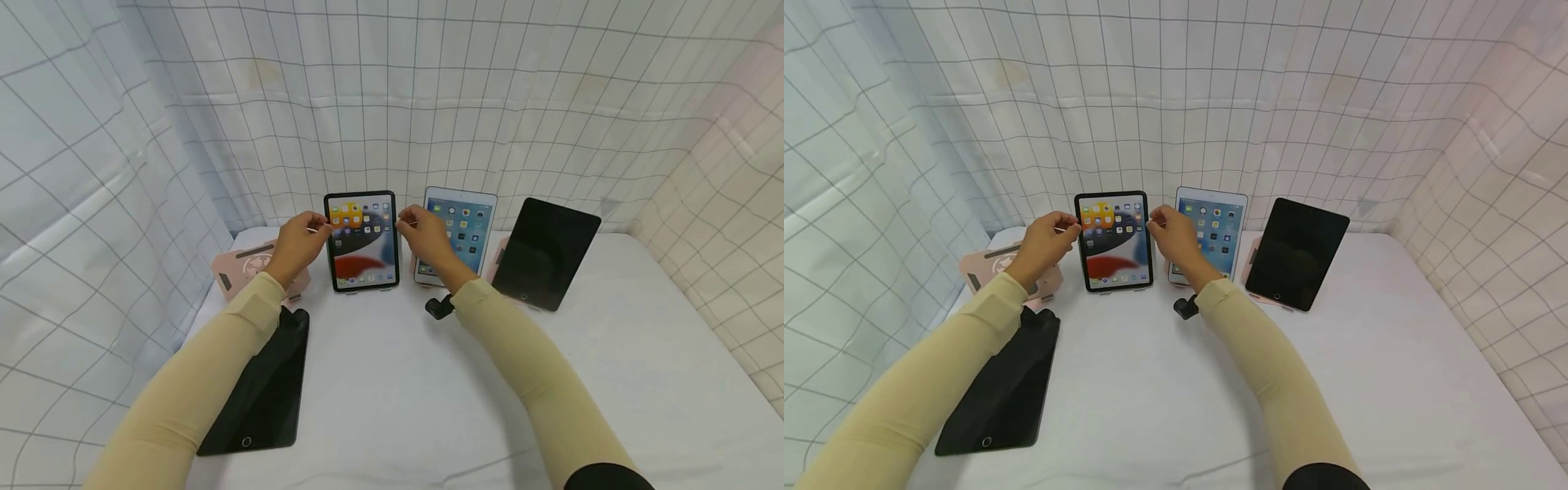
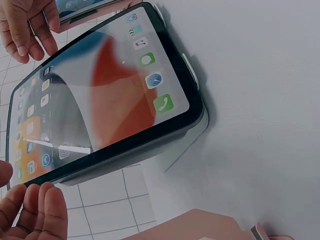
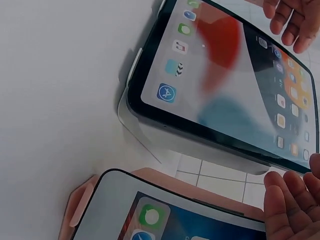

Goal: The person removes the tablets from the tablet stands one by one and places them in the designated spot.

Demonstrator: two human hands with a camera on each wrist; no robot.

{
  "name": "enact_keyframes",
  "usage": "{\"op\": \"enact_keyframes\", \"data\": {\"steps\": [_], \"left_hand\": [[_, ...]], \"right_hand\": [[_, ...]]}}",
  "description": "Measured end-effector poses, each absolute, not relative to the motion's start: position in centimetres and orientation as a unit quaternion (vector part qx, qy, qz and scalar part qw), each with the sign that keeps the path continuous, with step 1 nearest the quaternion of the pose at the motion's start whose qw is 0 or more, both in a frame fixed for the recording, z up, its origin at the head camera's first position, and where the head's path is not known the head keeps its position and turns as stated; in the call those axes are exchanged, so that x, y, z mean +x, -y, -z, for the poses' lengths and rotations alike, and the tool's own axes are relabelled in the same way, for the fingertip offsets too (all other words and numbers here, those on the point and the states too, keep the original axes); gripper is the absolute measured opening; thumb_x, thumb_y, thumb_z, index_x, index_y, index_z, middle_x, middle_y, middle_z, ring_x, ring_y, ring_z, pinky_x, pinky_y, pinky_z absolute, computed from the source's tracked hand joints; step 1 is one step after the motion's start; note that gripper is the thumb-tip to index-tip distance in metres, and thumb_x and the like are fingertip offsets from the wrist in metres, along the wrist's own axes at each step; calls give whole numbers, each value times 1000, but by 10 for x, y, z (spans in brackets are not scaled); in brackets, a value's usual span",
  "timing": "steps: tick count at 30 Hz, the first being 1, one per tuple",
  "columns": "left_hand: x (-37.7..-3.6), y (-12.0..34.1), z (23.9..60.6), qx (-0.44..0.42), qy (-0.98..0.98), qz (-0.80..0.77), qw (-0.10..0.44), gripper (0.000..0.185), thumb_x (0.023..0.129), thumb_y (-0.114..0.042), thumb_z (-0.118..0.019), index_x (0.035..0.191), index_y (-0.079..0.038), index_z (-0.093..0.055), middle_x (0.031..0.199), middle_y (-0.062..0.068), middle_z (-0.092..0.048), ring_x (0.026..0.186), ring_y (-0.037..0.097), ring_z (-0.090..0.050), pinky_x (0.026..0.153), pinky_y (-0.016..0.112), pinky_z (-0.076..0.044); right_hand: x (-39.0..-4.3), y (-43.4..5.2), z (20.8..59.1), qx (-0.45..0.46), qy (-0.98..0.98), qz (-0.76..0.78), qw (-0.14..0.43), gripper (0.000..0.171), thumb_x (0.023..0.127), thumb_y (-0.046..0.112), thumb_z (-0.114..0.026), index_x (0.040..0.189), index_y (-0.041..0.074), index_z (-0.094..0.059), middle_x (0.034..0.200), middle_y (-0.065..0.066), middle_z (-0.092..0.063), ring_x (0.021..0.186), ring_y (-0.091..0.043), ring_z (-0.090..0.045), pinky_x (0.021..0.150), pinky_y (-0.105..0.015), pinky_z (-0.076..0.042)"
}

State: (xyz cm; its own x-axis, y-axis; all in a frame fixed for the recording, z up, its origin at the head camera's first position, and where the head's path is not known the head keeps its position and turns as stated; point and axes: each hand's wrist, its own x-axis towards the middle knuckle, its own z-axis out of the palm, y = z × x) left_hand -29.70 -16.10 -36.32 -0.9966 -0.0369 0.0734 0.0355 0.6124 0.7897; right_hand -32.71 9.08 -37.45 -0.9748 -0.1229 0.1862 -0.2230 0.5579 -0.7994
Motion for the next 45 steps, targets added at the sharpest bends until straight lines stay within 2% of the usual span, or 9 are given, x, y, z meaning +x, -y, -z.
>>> {"op": "enact_keyframes", "data": {"steps": [11, 20, 27, 45], "left_hand": [[-306, 159, 368, 23, 878, 476, 49, 41, 103, -31, -49, 134, -4, -54, 119, 12, -60, 95, 26, -64, 82, 38, -53], [-310, 154, 370, 38, 866, 496, 49, 41, 102, -26, -51, 135, -2, -54, 122, 14, -59, 101, 27, -63, 88, 38, -54], [-312, 154, 371, 40, 862, 503, 51, 39, 103, -25, -51, 134, -1, -54, 123, 16, -58, 105, 27, -62, 91, 38, -54], [-306, 153, 374, 46, 838, 542, 48, 34, 106, -23, -49, 131, -1, -53, 123, 16, -54, 111, 27, -59, 93, 37, -53]], "right_hand": [[-334, -85, 375, 80, 886, -452, 69, 26, 101, 23, -58, 122, 8, -63, 114, -6, -66, 110, -23, -63, 88, -37, -52], [-336, -80, 374, 71, 885, -452, 88, 26, 101, 21, -59, 121, 6, -64, 109, -8, -69, 99, -23, -65, 83, -37, -53], [-338, -78, 375, 76, 882, -457, 82, 30, 102, 21, -58, 128, 7, -62, 114, -9, -68, 105, -23, -64, 86, -36, -53], [-332, -79, 374, 67, 867, -484, 96, 24, 102, 22, -57, 118, 6, -66, 109, -9, -67, 99, -24, -65, 82, -38, -53]]}}
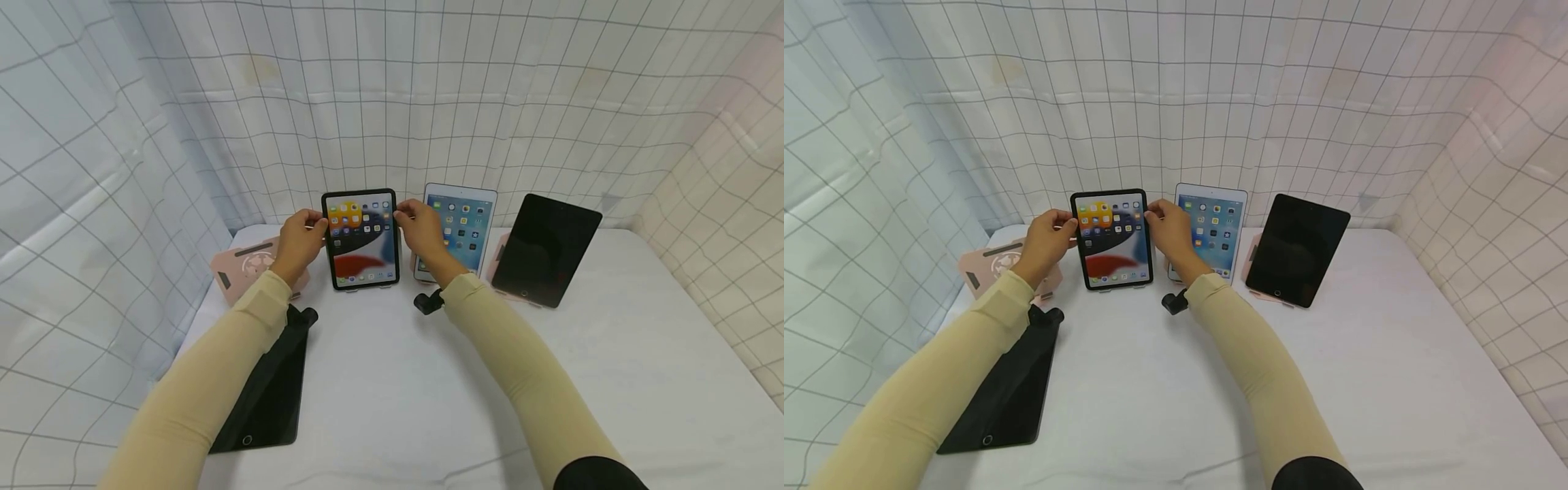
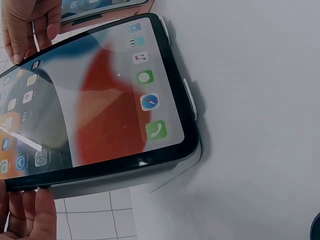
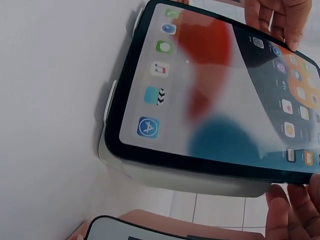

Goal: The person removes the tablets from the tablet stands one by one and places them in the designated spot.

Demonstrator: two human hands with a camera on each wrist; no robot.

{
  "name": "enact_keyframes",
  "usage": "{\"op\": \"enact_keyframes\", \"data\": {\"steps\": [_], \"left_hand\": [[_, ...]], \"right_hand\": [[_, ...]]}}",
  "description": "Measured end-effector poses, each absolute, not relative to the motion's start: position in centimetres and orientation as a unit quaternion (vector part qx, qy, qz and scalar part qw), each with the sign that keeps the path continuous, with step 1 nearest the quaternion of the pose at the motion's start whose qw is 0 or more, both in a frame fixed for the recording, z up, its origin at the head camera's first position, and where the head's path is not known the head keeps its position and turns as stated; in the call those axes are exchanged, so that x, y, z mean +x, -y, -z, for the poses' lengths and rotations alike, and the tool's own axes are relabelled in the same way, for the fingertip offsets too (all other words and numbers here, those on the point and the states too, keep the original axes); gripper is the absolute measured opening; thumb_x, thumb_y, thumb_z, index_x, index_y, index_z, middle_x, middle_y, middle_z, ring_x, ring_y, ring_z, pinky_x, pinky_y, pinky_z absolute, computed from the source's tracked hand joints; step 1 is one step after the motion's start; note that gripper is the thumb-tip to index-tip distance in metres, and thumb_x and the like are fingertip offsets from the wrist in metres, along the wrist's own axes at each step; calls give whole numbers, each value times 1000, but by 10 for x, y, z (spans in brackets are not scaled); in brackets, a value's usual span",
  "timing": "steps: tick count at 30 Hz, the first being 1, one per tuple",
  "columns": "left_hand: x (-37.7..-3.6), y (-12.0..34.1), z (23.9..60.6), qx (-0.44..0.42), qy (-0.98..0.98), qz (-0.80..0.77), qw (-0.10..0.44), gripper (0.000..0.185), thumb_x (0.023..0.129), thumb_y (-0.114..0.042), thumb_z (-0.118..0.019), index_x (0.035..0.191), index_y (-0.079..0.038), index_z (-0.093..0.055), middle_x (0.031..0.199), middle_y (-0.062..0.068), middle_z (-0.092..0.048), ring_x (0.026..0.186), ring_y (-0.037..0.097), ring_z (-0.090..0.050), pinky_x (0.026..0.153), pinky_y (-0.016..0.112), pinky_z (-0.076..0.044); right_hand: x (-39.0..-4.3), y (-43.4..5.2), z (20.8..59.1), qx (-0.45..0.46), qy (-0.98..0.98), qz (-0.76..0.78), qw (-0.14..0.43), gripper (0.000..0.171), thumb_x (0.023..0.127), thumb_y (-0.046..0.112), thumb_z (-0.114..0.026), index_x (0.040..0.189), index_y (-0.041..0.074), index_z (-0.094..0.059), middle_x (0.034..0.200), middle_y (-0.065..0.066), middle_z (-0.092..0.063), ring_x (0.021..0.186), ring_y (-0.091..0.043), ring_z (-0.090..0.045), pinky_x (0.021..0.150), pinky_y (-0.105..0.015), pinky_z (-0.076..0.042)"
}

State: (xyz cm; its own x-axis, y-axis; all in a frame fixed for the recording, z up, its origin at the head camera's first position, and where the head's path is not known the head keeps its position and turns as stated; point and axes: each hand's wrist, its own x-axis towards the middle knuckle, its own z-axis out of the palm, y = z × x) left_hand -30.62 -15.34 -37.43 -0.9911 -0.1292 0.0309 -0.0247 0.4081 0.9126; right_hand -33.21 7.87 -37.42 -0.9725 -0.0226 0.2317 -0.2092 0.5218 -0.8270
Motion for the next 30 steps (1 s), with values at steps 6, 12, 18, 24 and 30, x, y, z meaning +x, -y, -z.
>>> {"op": "enact_keyframes", "data": {"steps": [6, 12, 18, 24, 30], "left_hand": [[-302, 154, 375, 50, 822, 566, 34, 36, 106, -28, -49, 131, -3, -53, 125, 15, -56, 112, 26, -60, 93, 35, -53], [-297, 155, 374, 43, 808, 586, 35, 33, 106, -27, -49, 128, -3, -53, 125, 14, -57, 111, 26, -60, 94, 34, -53], [-291, 156, 370, 38, 796, 604, 36, 32, 105, -26, -51, 125, -1, -54, 127, 16, -56, 115, 27, -60, 94, 34, -52], [-282, 156, 362, 37, 772, 634, 19, 27, 105, -24, -52, 120, -3, -55, 125, 14, -56, 114, 26, -58, 96, 37, -51], [-272, 161, 359, 28, 771, 636, 7, 25, 104, -23, -53, 119, -3, -54, 122, 12, -56, 112, 24, -57, 97, 39, -51]], "right_hand": [[-329, -77, 376, 47, 838, -535, 94, 20, 101, 19, -59, 114, 4, -66, 106, -9, -66, 92, -22, -67, 78, -31, -57], [-324, -78, 378, 53, 811, -573, 102, 17, 100, 15, -60, 109, 1, -67, 102, -11, -65, 91, -23, -68, 78, -28, -57], [-319, -79, 378, 53, 803, -584, 106, 17, 100, 16, -61, 108, 2, -68, 101, -11, -65, 88, -23, -67, 79, -27, -57], [-311, -83, 374, 59, 784, -611, 95, 17, 100, 15, -61, 109, 1, -66, 100, -13, -65, 90, -23, -68, 77, -29, -58], [-301, -86, 372, 64, 777, -622, 72, 17, 100, 14, -61, 109, 0, -67, 99, -13, -66, 89, -23, -69, 74, -30, -59]]}}
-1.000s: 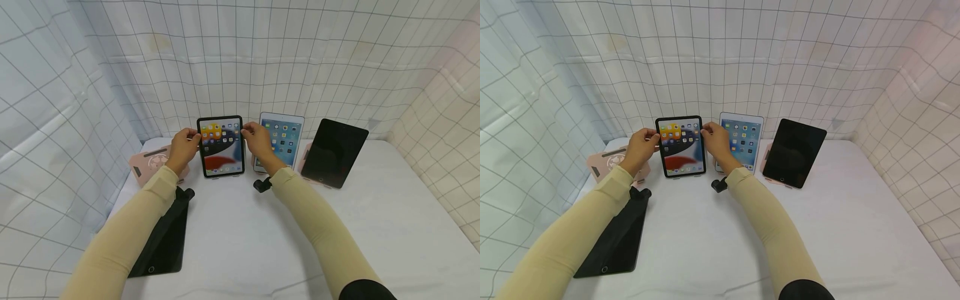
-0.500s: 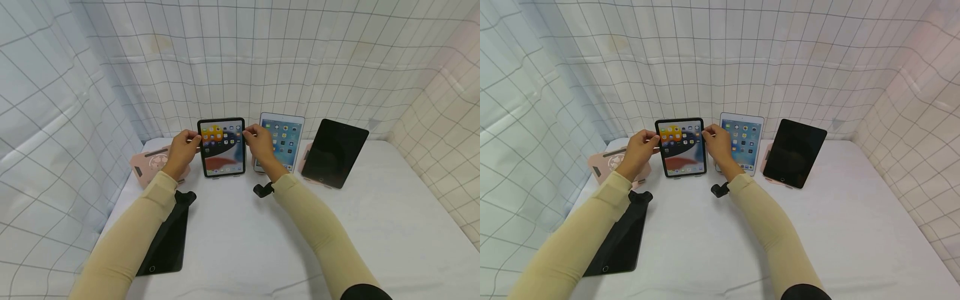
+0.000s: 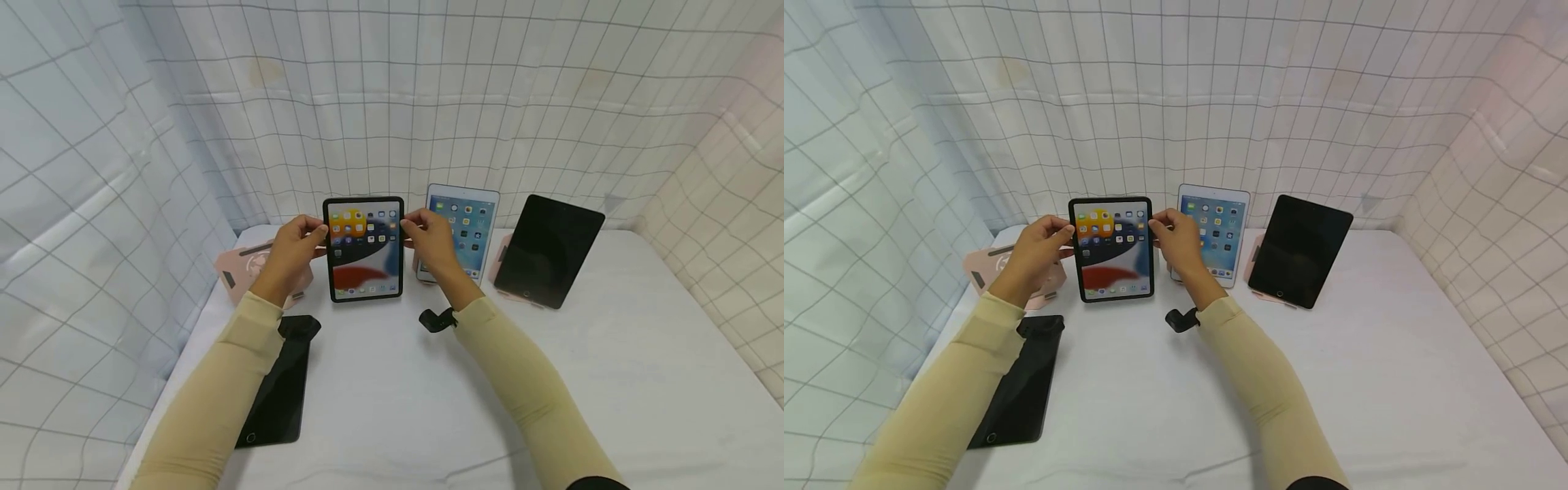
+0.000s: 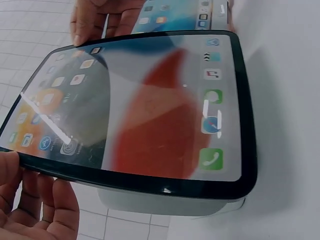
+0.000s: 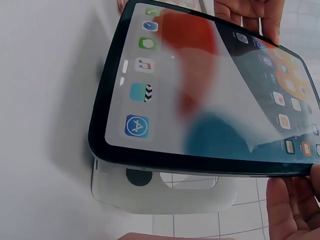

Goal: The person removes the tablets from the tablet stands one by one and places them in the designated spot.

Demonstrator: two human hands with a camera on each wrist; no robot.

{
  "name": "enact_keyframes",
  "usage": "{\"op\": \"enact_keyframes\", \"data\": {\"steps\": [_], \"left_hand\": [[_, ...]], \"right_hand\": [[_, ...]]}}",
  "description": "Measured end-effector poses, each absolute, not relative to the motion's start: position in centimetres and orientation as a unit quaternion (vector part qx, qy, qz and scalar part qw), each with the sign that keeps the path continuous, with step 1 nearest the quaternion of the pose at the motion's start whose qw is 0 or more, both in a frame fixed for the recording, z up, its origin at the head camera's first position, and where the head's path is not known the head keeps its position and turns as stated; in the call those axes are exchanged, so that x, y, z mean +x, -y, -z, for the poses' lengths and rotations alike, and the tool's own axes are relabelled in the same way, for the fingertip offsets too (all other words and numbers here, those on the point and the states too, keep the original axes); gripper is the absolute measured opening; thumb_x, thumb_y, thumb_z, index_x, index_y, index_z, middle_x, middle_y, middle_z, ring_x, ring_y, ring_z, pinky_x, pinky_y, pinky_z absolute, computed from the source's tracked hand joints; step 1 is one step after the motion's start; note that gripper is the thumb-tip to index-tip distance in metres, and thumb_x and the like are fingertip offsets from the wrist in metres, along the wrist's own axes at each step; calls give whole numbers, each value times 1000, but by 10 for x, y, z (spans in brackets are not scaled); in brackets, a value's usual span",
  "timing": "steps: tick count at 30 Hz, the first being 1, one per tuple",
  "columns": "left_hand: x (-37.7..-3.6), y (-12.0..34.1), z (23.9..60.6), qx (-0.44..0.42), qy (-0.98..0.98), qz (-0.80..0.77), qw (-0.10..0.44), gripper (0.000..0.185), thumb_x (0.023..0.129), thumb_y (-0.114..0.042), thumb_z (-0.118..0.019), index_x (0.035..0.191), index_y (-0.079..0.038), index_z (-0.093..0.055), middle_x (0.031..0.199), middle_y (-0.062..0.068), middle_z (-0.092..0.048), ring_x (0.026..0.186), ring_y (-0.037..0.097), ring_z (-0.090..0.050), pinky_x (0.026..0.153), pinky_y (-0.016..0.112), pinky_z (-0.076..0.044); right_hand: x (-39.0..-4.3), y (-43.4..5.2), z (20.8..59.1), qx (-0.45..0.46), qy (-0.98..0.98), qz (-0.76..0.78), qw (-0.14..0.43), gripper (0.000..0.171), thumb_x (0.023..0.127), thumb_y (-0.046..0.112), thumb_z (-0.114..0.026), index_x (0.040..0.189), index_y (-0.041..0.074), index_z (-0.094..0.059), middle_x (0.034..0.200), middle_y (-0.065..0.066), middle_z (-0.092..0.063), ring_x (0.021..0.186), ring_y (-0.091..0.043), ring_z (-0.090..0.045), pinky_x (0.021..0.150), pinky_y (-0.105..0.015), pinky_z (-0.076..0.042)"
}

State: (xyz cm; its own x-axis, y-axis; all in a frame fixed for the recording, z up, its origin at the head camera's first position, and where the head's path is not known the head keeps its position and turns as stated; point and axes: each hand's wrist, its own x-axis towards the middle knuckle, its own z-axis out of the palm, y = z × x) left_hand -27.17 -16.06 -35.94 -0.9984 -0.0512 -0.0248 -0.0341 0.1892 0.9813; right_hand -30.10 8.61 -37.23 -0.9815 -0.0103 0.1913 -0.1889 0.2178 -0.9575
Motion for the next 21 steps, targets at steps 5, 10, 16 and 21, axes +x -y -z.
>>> {"op": "enact_keyframes", "data": {"steps": [5, 10, 16, 21], "left_hand": [[-262, 166, 363, 25, 773, 634, -4, 29, 104, -23, -54, 123, -1, -53, 122, 12, -55, 111, 24, -58, 98, 38, -50], [-254, 170, 366, 25, 773, 634, -19, 29, 104, -23, -54, 123, 0, -52, 116, 11, -54, 100, 22, -56, 94, 35, -52], [-245, 177, 364, 25, 777, 628, -36, 27, 105, -20, -52, 123, 0, -51, 112, 11, -53, 93, 22, -54, 89, 33, -54], [-236, 180, 364, 29, 779, 624, -49, 26, 105, -19, -51, 121, 0, -50, 112, 13, -52, 93, 23, -54, 82, 25, -55]], "right_hand": [[-291, -87, 375, 66, 774, -627, 54, 16, 99, 15, -62, 108, 2, -66, 100, -12, -66, 89, -23, -69, 73, -30, -59], [-282, -85, 379, 59, 768, -636, 33, 14, 99, 14, -62, 106, 3, -66, 99, -12, -66, 88, -23, -68, 73, -31, -59], [-275, -83, 382, 65, 752, -656, 14, 12, 100, 12, -61, 104, 2, -65, 99, -13, -65, 87, -24, -67, 74, -35, -59], [-269, -82, 383, 70, 755, -652, 12, 11, 100, 11, -60, 103, 2, -65, 98, -13, -65, 86, -24, -67, 75, -37, -59]]}}
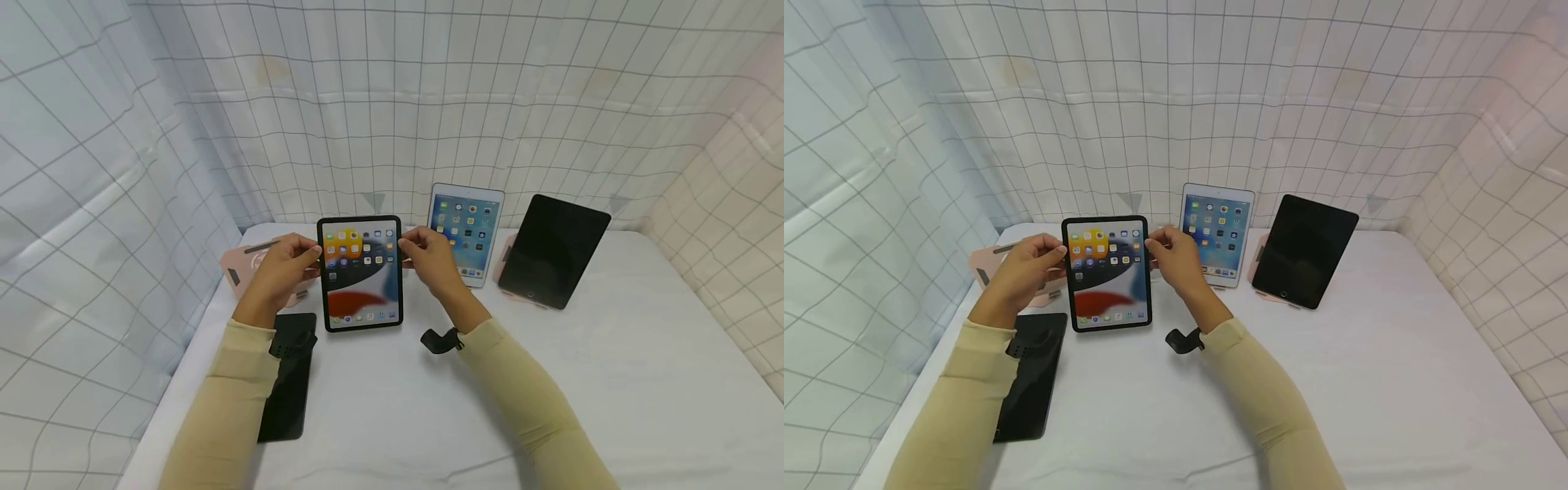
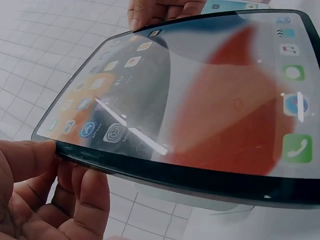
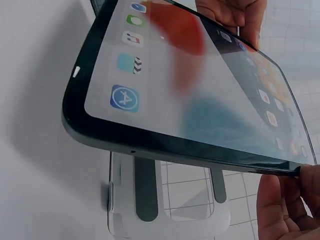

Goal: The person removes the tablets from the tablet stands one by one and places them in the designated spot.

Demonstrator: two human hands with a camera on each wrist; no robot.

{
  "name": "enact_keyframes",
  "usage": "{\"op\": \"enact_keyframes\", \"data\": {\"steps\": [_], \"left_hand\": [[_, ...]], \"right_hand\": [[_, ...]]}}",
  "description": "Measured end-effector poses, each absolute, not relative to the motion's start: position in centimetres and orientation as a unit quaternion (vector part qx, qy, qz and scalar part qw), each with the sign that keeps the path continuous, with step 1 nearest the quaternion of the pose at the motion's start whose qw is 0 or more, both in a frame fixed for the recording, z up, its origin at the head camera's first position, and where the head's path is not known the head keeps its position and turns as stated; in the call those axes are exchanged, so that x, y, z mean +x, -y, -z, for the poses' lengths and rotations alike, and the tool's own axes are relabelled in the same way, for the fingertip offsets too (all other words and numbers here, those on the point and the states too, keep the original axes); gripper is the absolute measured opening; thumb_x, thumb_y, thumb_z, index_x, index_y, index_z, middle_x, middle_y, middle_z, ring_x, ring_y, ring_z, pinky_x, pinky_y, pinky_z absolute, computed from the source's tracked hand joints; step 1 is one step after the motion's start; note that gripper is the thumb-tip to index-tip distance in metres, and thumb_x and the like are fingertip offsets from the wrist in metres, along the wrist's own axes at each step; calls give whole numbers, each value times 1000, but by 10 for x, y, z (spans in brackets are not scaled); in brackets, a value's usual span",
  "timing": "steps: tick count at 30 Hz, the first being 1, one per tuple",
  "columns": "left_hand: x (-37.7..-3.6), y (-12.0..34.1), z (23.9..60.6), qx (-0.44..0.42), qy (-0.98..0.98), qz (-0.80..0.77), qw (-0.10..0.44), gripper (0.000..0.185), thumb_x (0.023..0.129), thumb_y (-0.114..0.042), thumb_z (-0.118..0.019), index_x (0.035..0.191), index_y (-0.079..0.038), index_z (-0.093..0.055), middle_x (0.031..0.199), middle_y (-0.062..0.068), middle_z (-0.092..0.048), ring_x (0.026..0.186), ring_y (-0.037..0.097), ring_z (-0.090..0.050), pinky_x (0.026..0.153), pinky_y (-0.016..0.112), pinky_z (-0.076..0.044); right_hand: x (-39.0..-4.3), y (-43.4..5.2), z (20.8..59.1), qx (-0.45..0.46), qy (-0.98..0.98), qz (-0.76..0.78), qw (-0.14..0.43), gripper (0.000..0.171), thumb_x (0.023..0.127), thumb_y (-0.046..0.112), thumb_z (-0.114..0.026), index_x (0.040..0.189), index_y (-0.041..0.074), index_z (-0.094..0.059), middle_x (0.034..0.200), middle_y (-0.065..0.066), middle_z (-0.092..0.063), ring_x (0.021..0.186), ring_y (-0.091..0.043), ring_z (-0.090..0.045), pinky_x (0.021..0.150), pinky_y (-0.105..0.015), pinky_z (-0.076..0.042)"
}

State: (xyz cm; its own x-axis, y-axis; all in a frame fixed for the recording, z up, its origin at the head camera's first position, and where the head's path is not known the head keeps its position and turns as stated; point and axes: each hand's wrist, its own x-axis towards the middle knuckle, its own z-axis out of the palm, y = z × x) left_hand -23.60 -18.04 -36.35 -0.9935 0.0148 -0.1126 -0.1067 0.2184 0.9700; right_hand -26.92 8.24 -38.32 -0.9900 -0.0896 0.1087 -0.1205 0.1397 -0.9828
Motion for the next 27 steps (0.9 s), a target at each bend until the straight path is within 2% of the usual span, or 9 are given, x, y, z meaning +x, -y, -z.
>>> {"op": "enact_keyframes", "data": {"steps": [4, 12, 19, 27], "left_hand": [[-228, 180, 363, -25, -775, -629, 49, 23, 105, -18, -51, 119, 1, -51, 112, 13, -53, 93, 22, -55, 80, 23, -55], [-213, 179, 365, -15, -760, -646, 71, 24, 105, -18, -50, 120, 2, -50, 108, 10, -54, 92, 18, -55, 81, 23, -54], [-205, 177, 370, -23, -770, -633, 78, 27, 106, -17, -49, 122, 5, -49, 111, 14, -54, 93, 20, -55, 82, 24, -55], [-195, 177, 373, -27, -774, -628, 77, 23, 105, -14, -50, 117, 5, -51, 106, 13, -55, 90, 19, -55, 79, 24, -56]], "right_hand": [[-265, -85, 383, 79, 757, -648, 3, 11, 100, 11, -61, 104, 2, -65, 99, -13, -65, 86, -24, -67, 73, -34, -59], [-262, -95, 377, 105, 735, -667, -62, 7, 99, 5, -59, 103, -1, -61, 97, -16, -63, 84, -26, -65, 72, -37, -60], [-253, -99, 382, 90, 728, -673, -95, 7, 99, 5, -59, 102, -1, -61, 103, -22, -61, 85, -23, -64, 73, -35, -59], [-241, -95, 394, 71, 723, -679, -106, 8, 99, 5, -58, 101, -1, -62, 95, -13, -63, 84, -23, -64, 74, -37, -59]]}}
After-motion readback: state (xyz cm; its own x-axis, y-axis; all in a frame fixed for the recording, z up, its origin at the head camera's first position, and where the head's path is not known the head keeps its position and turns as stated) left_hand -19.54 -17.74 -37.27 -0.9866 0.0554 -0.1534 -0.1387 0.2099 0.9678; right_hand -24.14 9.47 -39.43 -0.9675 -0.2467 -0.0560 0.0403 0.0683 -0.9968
